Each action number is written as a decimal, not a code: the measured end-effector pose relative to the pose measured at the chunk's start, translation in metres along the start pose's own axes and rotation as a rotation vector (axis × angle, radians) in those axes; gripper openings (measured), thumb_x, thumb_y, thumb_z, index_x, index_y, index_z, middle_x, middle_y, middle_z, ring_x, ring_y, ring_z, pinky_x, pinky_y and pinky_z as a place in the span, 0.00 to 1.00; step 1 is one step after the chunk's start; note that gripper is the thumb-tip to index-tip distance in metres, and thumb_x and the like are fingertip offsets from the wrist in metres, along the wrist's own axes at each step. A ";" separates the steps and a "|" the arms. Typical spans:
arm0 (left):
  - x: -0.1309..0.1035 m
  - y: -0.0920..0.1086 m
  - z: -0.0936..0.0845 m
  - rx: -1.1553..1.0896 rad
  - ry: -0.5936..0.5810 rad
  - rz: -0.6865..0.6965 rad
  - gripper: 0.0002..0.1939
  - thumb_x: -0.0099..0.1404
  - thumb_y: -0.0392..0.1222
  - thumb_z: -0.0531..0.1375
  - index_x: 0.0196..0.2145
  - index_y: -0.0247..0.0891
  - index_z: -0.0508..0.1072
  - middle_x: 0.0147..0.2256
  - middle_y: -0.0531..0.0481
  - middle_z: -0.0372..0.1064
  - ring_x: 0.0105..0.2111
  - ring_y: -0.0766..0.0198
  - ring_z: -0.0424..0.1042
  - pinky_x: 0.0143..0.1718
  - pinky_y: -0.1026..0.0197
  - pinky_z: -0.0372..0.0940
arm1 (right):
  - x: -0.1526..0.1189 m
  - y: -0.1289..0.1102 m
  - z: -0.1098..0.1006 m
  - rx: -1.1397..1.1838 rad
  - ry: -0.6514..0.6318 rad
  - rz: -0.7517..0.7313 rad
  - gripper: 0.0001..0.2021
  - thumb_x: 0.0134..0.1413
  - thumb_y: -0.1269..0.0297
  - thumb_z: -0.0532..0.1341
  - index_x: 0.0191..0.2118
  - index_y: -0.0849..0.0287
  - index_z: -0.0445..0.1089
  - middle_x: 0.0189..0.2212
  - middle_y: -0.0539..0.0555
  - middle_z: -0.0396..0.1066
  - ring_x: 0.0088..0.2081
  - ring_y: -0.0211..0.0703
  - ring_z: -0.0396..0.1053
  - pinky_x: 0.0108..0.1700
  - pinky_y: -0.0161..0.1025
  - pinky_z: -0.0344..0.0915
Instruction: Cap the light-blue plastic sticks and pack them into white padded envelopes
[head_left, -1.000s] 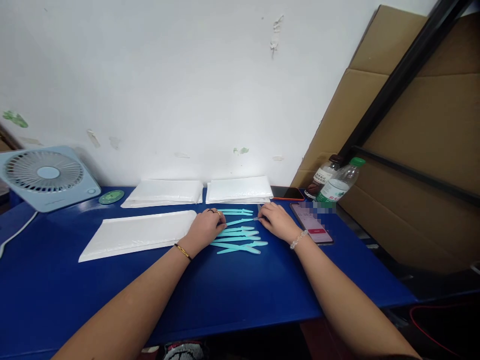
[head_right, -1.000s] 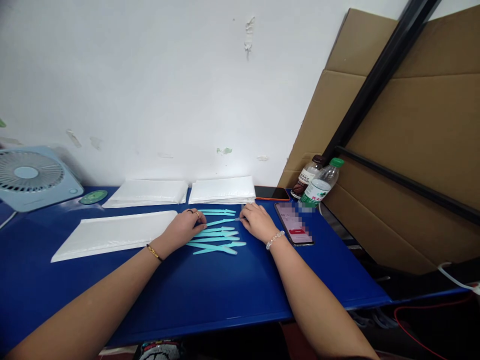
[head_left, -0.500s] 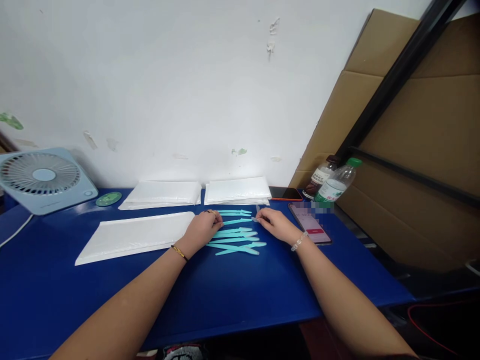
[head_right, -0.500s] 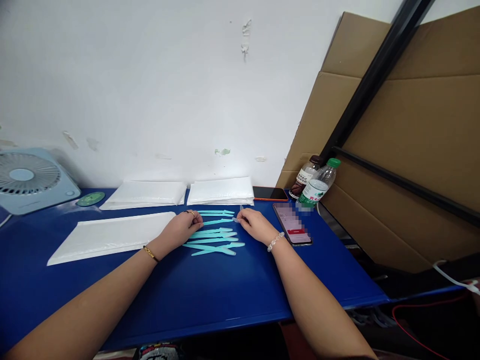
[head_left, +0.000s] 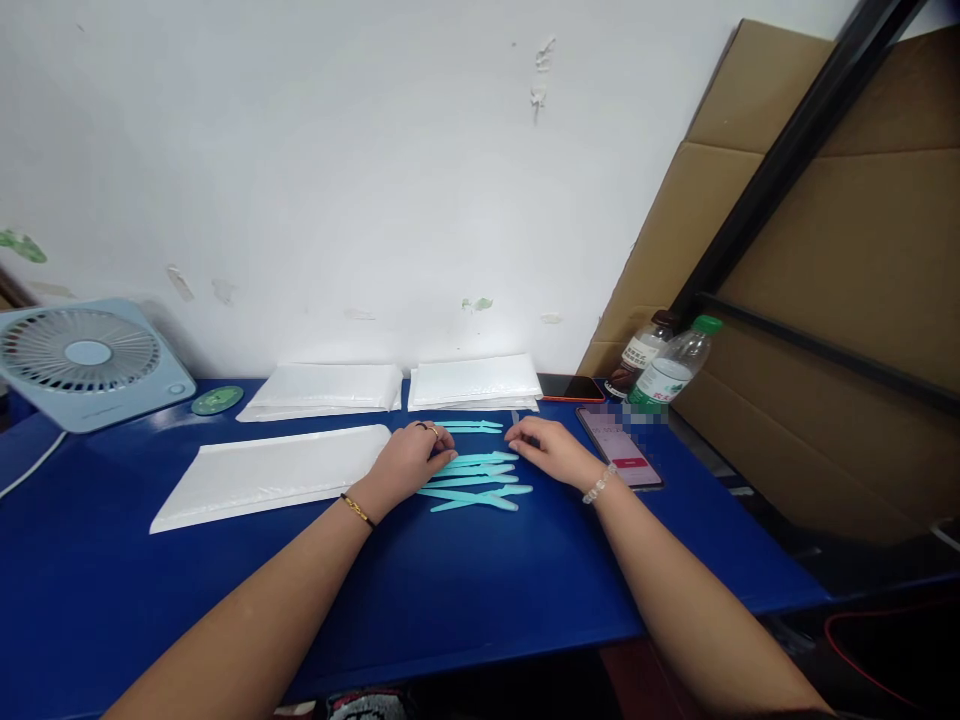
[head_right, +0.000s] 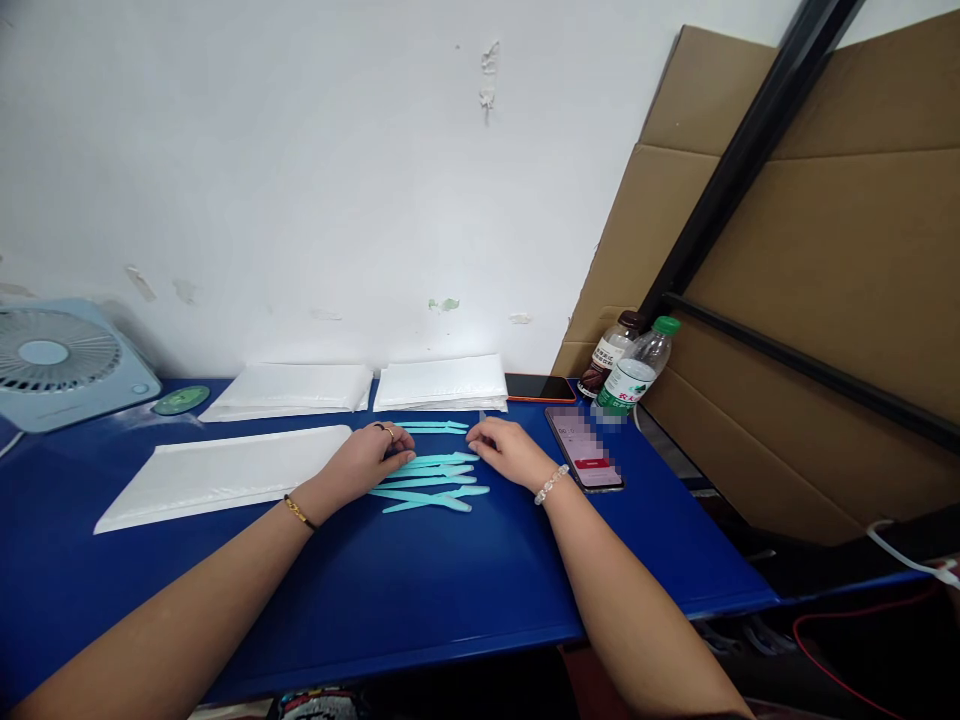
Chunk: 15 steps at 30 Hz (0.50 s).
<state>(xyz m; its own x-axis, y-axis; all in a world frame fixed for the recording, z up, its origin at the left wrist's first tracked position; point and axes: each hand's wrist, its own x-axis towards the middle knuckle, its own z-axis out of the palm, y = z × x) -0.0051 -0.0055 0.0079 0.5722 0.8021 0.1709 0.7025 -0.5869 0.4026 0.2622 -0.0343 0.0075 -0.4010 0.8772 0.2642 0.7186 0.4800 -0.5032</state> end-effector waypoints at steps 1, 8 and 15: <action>0.000 -0.001 0.001 0.027 0.023 0.000 0.12 0.65 0.46 0.54 0.39 0.41 0.74 0.39 0.48 0.72 0.41 0.58 0.68 0.42 0.58 0.62 | -0.001 0.006 -0.002 -0.034 0.054 0.026 0.08 0.58 0.68 0.55 0.39 0.58 0.71 0.36 0.55 0.71 0.36 0.41 0.69 0.40 0.38 0.65; 0.002 -0.005 0.006 0.195 0.049 -0.018 0.17 0.67 0.44 0.51 0.50 0.40 0.71 0.48 0.44 0.68 0.49 0.54 0.63 0.48 0.53 0.60 | -0.001 0.030 -0.004 -0.202 0.120 0.146 0.07 0.55 0.72 0.58 0.39 0.60 0.71 0.38 0.56 0.68 0.36 0.42 0.68 0.40 0.38 0.64; 0.002 -0.006 0.003 0.102 0.017 -0.068 0.09 0.64 0.41 0.54 0.33 0.39 0.74 0.35 0.46 0.72 0.40 0.57 0.67 0.40 0.58 0.61 | 0.001 0.024 0.003 -0.176 0.103 0.125 0.05 0.58 0.68 0.56 0.33 0.59 0.69 0.33 0.54 0.69 0.32 0.40 0.66 0.36 0.36 0.62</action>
<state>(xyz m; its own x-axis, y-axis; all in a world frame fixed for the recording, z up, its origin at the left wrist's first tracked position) -0.0064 -0.0008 0.0031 0.5154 0.8416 0.1618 0.7792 -0.5388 0.3203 0.2774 -0.0214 -0.0067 -0.2489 0.9222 0.2961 0.8505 0.3544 -0.3887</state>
